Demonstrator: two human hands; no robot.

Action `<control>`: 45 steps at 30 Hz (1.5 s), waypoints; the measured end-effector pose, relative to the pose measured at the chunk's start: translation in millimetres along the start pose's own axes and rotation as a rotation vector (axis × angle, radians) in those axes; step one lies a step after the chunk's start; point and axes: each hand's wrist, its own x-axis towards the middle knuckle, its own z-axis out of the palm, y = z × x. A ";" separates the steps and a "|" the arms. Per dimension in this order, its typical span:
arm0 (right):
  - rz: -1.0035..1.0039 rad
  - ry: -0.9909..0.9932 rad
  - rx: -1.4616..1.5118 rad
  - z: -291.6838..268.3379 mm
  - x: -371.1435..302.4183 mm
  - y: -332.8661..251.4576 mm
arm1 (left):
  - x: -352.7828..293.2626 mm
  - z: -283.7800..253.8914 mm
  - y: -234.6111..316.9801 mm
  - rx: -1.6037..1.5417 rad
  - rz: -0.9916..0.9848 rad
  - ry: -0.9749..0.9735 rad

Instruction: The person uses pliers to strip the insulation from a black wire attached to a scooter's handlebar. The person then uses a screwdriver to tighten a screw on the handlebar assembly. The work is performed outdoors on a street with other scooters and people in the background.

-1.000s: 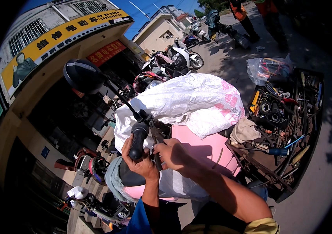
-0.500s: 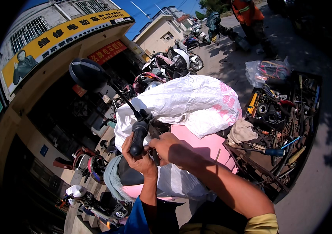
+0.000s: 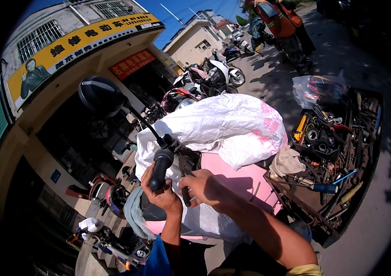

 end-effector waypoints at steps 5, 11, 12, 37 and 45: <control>0.017 -0.036 -0.018 -10.3 -9.8 1.9 | -1.9 1.8 -1.9 0.020 -0.007 0.020; -0.040 -0.016 -0.176 -19.7 -15.6 6.4 | 0.1 9.0 1.1 0.031 0.007 0.022; -0.050 -0.017 -0.182 -20.1 -16.2 6.4 | 0.2 9.9 1.1 0.039 0.006 0.024; -0.070 0.130 -0.251 9.9 -2.7 -1.1 | 6.6 1.0 6.8 0.106 -0.028 -0.060; -0.056 0.134 -0.201 18.5 0.2 -8.1 | 4.5 -3.5 4.4 0.093 -0.058 -0.073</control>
